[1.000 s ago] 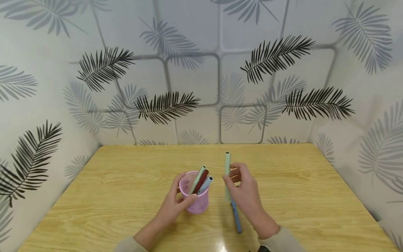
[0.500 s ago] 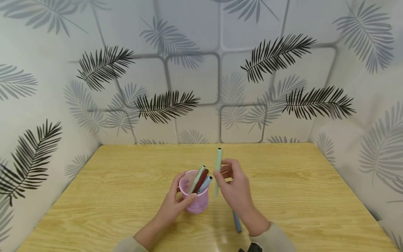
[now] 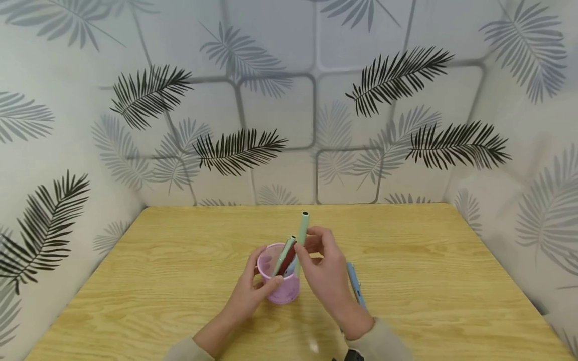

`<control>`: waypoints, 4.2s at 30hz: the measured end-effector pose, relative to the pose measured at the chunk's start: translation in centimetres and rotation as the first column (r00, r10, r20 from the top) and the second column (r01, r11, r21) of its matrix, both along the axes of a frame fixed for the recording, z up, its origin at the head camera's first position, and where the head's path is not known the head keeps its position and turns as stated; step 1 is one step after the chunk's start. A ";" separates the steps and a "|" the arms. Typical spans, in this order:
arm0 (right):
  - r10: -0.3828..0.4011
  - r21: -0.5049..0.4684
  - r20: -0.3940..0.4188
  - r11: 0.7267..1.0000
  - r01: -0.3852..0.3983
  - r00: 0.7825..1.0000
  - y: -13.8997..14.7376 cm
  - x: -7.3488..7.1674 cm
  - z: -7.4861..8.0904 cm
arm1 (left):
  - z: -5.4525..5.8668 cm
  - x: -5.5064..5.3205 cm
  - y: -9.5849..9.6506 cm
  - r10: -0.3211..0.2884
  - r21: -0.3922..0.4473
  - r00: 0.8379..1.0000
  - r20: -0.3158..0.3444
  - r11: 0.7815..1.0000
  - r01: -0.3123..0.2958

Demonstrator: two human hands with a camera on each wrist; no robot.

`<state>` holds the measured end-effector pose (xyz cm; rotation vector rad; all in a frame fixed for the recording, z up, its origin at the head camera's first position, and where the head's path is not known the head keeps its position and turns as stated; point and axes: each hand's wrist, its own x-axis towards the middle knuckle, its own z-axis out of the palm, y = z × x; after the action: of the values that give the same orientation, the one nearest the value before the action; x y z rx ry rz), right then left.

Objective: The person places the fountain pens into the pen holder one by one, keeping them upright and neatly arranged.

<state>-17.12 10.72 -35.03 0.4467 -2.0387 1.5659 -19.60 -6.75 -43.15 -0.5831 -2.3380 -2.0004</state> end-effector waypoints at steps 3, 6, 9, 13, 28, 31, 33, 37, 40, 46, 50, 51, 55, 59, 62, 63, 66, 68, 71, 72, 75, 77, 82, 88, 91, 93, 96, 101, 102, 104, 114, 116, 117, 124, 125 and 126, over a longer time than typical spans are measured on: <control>0.009 0.021 -0.046 1.000 -0.008 0.999 -0.5 0.2 0.1 | -0.1 -0.1 0.0 -0.010 0.005 1.000 0.008 1.000 0.010; 0.011 0.042 -0.089 0.999 -0.007 0.996 -0.9 0.2 0.0 | -0.1 -0.2 0.0 -0.020 0.011 1.000 0.011 1.000 0.020; 0.014 0.050 -0.114 0.999 -0.009 0.993 -1.3 0.2 -0.3 | -0.1 -0.2 0.0 -0.021 0.014 1.000 0.008 1.000 0.021; 0.023 0.064 -0.119 0.998 -0.016 0.993 -1.6 0.1 -0.6 | -0.1 -0.2 0.0 -0.014 0.012 1.000 0.002 1.000 0.014; 0.051 0.192 -0.124 0.981 -0.027 0.991 -0.5 -1.5 -4.8 | -0.2 -0.1 0.0 -0.010 0.001 1.000 -0.027 1.000 0.010; 0.042 0.195 -0.110 0.981 -0.020 0.993 -0.4 -1.4 -4.8 | -0.1 -0.1 0.0 -0.002 -0.010 1.000 -0.026 1.000 0.002; 0.038 0.203 -0.104 0.979 -0.016 0.994 -0.3 -1.3 -4.7 | -0.1 -0.1 0.0 -0.001 -0.018 1.000 -0.024 1.000 0.001; 0.028 0.225 -0.104 0.974 -0.004 0.994 0.0 -1.3 -4.8 | -0.1 0.0 -0.1 -0.001 -0.034 1.000 -0.026 0.999 0.001; 0.024 0.230 -0.101 0.973 0.000 0.995 0.2 -1.3 -4.9 | 0.0 0.0 -0.1 -0.001 -0.039 1.000 -0.023 0.999 0.000; 0.015 0.237 -0.101 0.972 0.009 0.995 0.8 -1.4 -5.1 | 0.1 0.1 0.0 0.006 -0.034 1.000 -0.022 0.999 -0.007; 0.014 0.243 -0.088 0.970 0.008 0.996 1.2 -1.3 -5.2 | 0.1 0.1 0.0 0.009 -0.028 1.000 -0.021 1.000 -0.010; 0.013 0.244 -0.090 0.970 0.010 0.996 1.3 -1.3 -5.2 | 0.2 0.1 0.0 0.013 -0.028 1.000 -0.021 1.000 -0.013; -0.011 0.247 -0.101 0.968 0.036 0.995 1.8 -1.3 -5.4 | 0.2 0.2 0.1 0.024 -0.029 1.000 -0.019 0.999 -0.025; -0.048 0.241 -0.086 0.968 0.068 0.995 2.3 -1.3 -5.7 | 0.2 0.2 0.1 0.027 -0.028 1.000 -0.016 0.999 -0.028; -0.064 0.240 -0.065 0.968 0.078 0.996 2.6 -1.2 -5.8 | 0.1 0.2 0.0 0.021 -0.032 1.000 -0.017 0.999 -0.021; -0.069 0.241 -0.058 0.967 0.081 0.996 2.8 -1.2 -5.9 | 0.1 0.2 0.0 0.020 -0.032 1.000 -0.018 0.999 -0.020; -0.081 0.247 -0.049 0.965 0.091 0.995 3.2 -1.3 -6.0 | 0.0 0.1 0.0 0.020 -0.036 1.000 -0.022 0.999 -0.020; -0.092 0.253 -0.047 0.962 0.101 0.995 3.4 -1.3 -6.1 | -0.1 0.1 -0.1 0.021 -0.036 1.000 -0.022 0.999 -0.022; -0.109 0.265 -0.043 0.957 0.116 0.993 3.8 -1.4 -6.3 | -0.1 0.1 -0.1 0.022 -0.040 1.000 -0.022 0.999 -0.023; -0.113 0.267 -0.040 0.956 0.120 0.993 3.9 -1.4 -6.4 | -0.1 0.1 -0.1 0.022 -0.040 1.000 -0.022 0.999 -0.023; -0.118 0.276 -0.037 0.953 0.124 0.992 4.3 -1.5 -6.5 | 0.0 0.1 -0.2 0.020 -0.039 1.000 -0.021 0.999 -0.021; -0.117 0.279 -0.032 0.952 0.122 0.993 4.6 -1.4 -6.5 | -0.2 0.0 -0.2 0.019 -0.036 1.000 -0.021 0.999 -0.019; -0.122 0.283 -0.011 0.952 0.120 0.992 5.1 -1.3 -6.6 | -1.8 -0.9 -0.2 0.029 -0.026 0.999 -0.031 0.999 -0.030; -0.153 0.280 -0.004 0.949 0.148 0.988 5.8 -1.4 -6.9 | -3.5 -1.8 -0.2 0.045 -0.041 0.998 -0.040 0.998 -0.046; -0.175 0.288 0.001 0.943 0.168 0.984 6.3 -1.6 -7.1 | -3.6 -1.9 -0.3 0.044 -0.042 0.998 -0.048 0.998 -0.046; -0.195 0.300 0.016 0.936 0.182 0.981 6.7 -1.6 -7.2 | -3.6 -1.9 -0.3 0.041 -0.042 0.998 -0.053 0.998 -0.043; -0.218 0.312 0.050 0.930 0.192 0.975 7.4 -1.6 -7.4 | -3.6 -1.9 -0.3 0.038 -0.042 0.998 -0.054 0.998 -0.041; -0.248 0.333 0.065 0.918 0.213 0.967 8.4 -1.7 -7.6 | -2.9 -1.6 -0.3 0.038 -0.047 0.998 -0.054 0.998 -0.040; -0.256 0.338 0.063 0.915 0.220 0.965 8.5 -1.7 -7.6 | -2.5 -1.4 -0.2 0.036 -0.046 0.998 -0.055 0.998 -0.039; -0.268 0.347 0.056 0.909 0.233 0.962 8.7 -1.7 -7.6 | -1.8 -0.9 -0.2 0.031 -0.039 0.998 -0.055 0.999 -0.033; -0.305 0.390 0.114 0.889 0.240 0.945 9.7 -2.0 -8.0 | -0.3 -0.1 -0.3 0.016 -0.039 0.999 -0.042 0.999 -0.018; -0.313 0.409 0.144 0.883 0.232 0.939 9.8 -2.1 -8.2 | -0.5 -0.2 -0.3 0.014 -0.038 0.999 -0.044 0.999 -0.016; -0.312 0.417 0.159 0.881 0.223 0.937 9.9 -2.1 -8.2 | -0.8 -0.4 -0.3 0.015 -0.038 0.999 -0.046 0.999 -0.016; -0.309 0.458 0.295 0.876 0.150 0.904 10.4 -2.4 -8.4 | -3.4 -1.9 -0.3 0.028 -0.029 0.997 -0.071 0.999 -0.030; -0.311 0.463 0.320 0.876 0.138 0.895 10.5 -2.4 -8.4 | -3.5 -1.9 -0.3 0.029 -0.030 0.997 -0.077 0.999 -0.031; -0.312 0.466 0.343 0.875 0.127 0.886 10.5 -2.5 -8.5 | -3.6 -2.0 -0.4 0.030 -0.031 0.996 -0.084 0.999 -0.032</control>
<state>-19.61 21.24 -43.51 0.0177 -2.6699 1.1234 -21.59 -7.10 -46.77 -0.6154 -2.3208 -1.8900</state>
